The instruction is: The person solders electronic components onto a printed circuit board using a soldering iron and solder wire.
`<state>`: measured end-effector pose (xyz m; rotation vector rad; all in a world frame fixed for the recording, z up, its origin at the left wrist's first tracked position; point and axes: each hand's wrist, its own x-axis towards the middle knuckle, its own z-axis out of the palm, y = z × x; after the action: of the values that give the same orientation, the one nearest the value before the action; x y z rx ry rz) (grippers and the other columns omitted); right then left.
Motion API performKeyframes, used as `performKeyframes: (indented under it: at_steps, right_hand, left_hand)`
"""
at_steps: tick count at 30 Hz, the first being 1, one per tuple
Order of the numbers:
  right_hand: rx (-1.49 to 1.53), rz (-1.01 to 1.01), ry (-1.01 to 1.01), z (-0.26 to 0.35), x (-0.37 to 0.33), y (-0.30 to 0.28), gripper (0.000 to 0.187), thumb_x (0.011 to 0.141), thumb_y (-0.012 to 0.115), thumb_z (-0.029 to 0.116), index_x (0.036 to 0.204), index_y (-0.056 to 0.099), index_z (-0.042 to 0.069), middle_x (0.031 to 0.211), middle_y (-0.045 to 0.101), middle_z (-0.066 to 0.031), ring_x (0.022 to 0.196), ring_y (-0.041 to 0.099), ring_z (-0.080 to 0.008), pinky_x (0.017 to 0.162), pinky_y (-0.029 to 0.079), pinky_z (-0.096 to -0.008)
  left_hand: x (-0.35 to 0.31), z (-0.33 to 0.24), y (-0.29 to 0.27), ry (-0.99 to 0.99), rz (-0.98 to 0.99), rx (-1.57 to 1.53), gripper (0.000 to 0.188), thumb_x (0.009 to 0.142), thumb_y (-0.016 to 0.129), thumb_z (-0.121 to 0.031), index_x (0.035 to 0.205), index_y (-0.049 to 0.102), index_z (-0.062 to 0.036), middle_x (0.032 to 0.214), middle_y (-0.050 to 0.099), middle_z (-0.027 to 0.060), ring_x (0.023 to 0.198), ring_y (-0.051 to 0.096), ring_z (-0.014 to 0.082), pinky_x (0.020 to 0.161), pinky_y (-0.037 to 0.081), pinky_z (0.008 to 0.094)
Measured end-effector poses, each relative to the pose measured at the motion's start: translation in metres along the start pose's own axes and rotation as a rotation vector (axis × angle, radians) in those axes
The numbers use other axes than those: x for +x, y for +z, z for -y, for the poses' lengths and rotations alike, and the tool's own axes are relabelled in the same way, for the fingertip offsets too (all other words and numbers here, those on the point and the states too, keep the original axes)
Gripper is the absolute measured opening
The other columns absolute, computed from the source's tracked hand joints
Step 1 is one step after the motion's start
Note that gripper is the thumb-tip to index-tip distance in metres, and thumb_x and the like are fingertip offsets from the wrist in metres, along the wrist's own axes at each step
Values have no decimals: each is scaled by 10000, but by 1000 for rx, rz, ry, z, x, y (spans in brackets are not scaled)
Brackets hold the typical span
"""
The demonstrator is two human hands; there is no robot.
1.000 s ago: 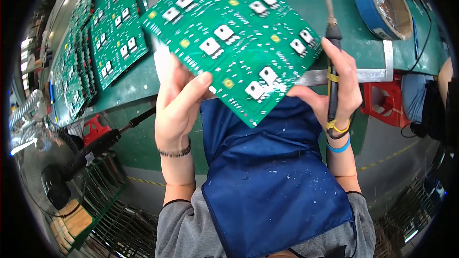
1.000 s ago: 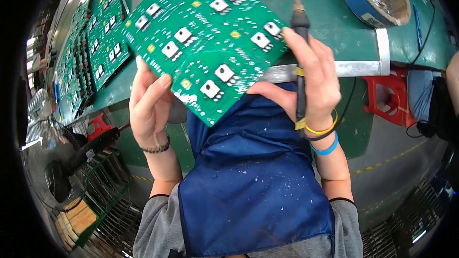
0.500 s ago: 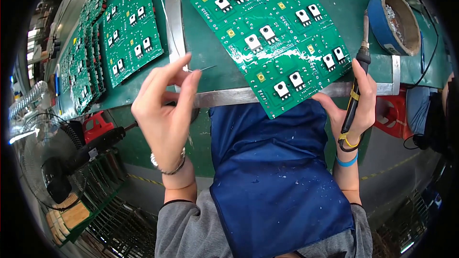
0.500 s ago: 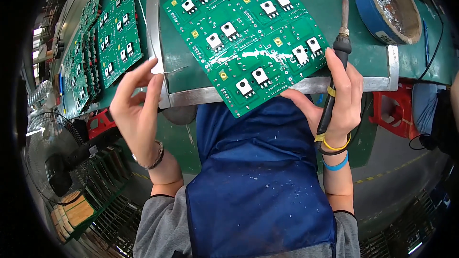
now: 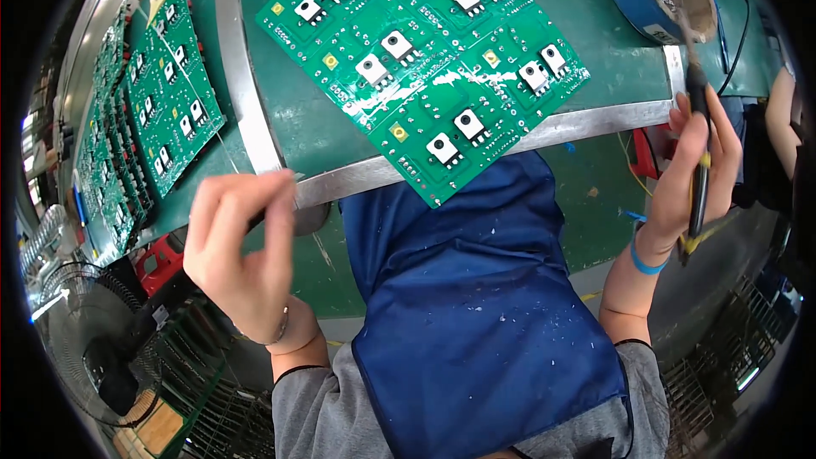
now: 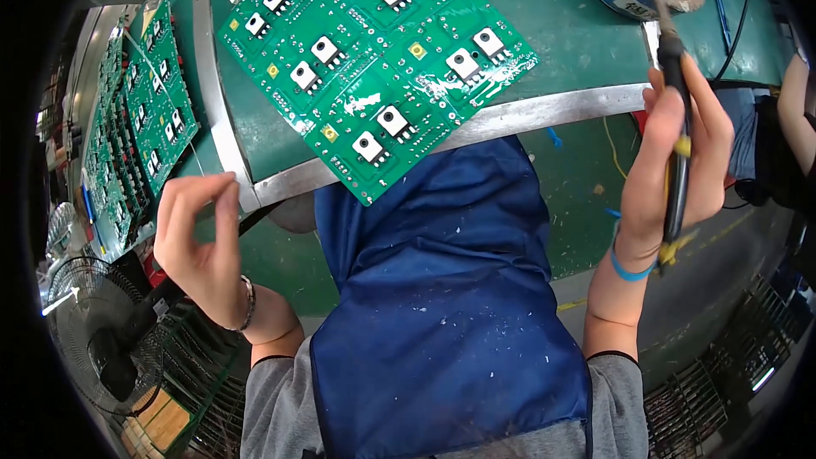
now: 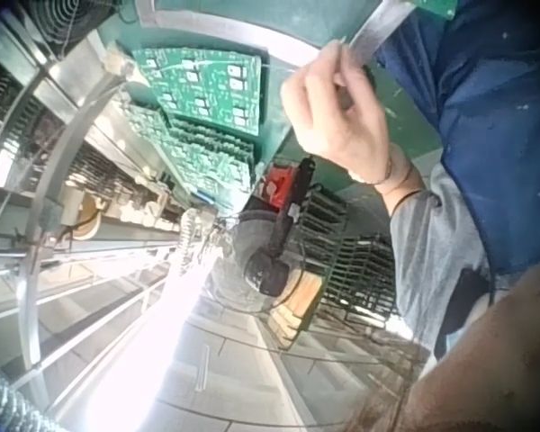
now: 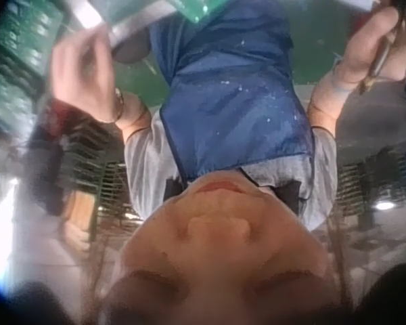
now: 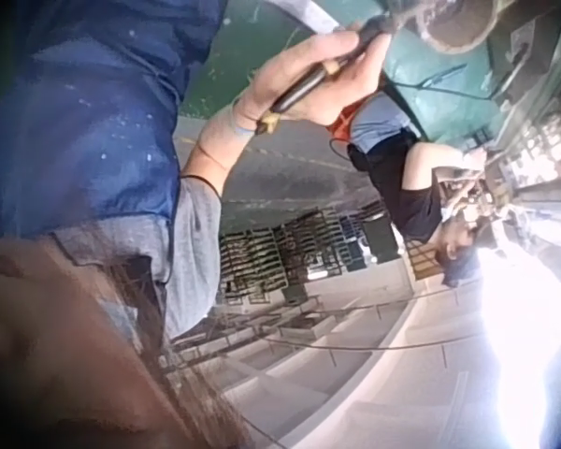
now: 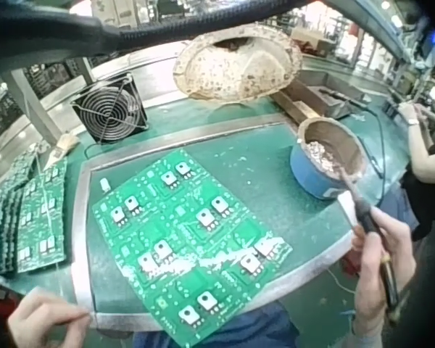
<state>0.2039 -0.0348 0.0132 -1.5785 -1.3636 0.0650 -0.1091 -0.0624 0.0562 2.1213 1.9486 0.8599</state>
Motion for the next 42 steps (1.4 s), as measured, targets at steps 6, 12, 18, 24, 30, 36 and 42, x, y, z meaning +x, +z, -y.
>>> performKeyframes:
  at_steps: [6, 12, 18, 24, 30, 36, 42]
  right_hand:
    - [106, 48, -52, 2, -1, -22, 250, 907, 527, 86, 1094, 580, -70, 929, 645, -190, 743, 642, -167, 648, 519, -227]
    - [353, 322, 68, 24, -26, -43, 389, 849, 633, 361, 884, 591, -24, 693, 615, -104, 511, 557, -142, 475, 422, -230]
    - [383, 429, -33, 28, -26, -35, 301, 817, 675, 327, 822, 617, 32, 537, 560, -23, 436, 524, -148, 448, 399, -258]
    - [355, 592, -68, 31, -23, -32, 191, 783, 683, 206, 865, 638, 39, 538, 558, -20, 449, 533, -151, 462, 417, -261]
    - [319, 607, -84, 33, -22, -29, 175, 788, 665, 200, 866, 637, 45, 522, 542, -20, 438, 523, -149, 441, 402, -256]
    - [318, 595, -91, 30, -25, -27, 170, 782, 661, 199, 854, 638, 46, 508, 533, -20, 419, 511, -145, 422, 387, -254]
    - [336, 633, -127, 31, -21, -26, 156, 764, 657, 140, 859, 637, 18, 517, 542, -24, 418, 516, -145, 420, 401, -254]
  left_hand:
    - [-13, -24, 31, 136, 226, -281, 285, 619, 753, 38, 879, 716, -73, 677, 519, 34, 579, 538, 143, 499, 426, 260]
    - [-13, -42, 46, 66, 290, -416, 339, 625, 761, 18, 942, 693, -79, 790, 569, 52, 746, 602, 189, 640, 488, 284]
    - [-13, -30, 51, 301, 108, -149, 324, 559, 816, -107, 862, 706, -142, 758, 576, -5, 790, 581, 180, 711, 478, 320]
    - [-14, -30, 67, 256, 54, -213, 285, 563, 805, -49, 827, 710, -96, 741, 557, 12, 655, 553, 162, 564, 468, 265]
    - [-13, -34, 65, 236, 73, -218, 315, 576, 784, 6, 873, 705, -60, 762, 566, 29, 627, 570, 155, 545, 470, 267]
    - [-12, -32, 69, 252, 76, -258, 324, 586, 746, 51, 895, 693, -27, 769, 568, 46, 631, 573, 163, 549, 469, 274]
    - [-10, -32, 71, 281, 96, -271, 346, 548, 735, 49, 883, 692, -26, 754, 561, 44, 646, 572, 168, 547, 465, 274]
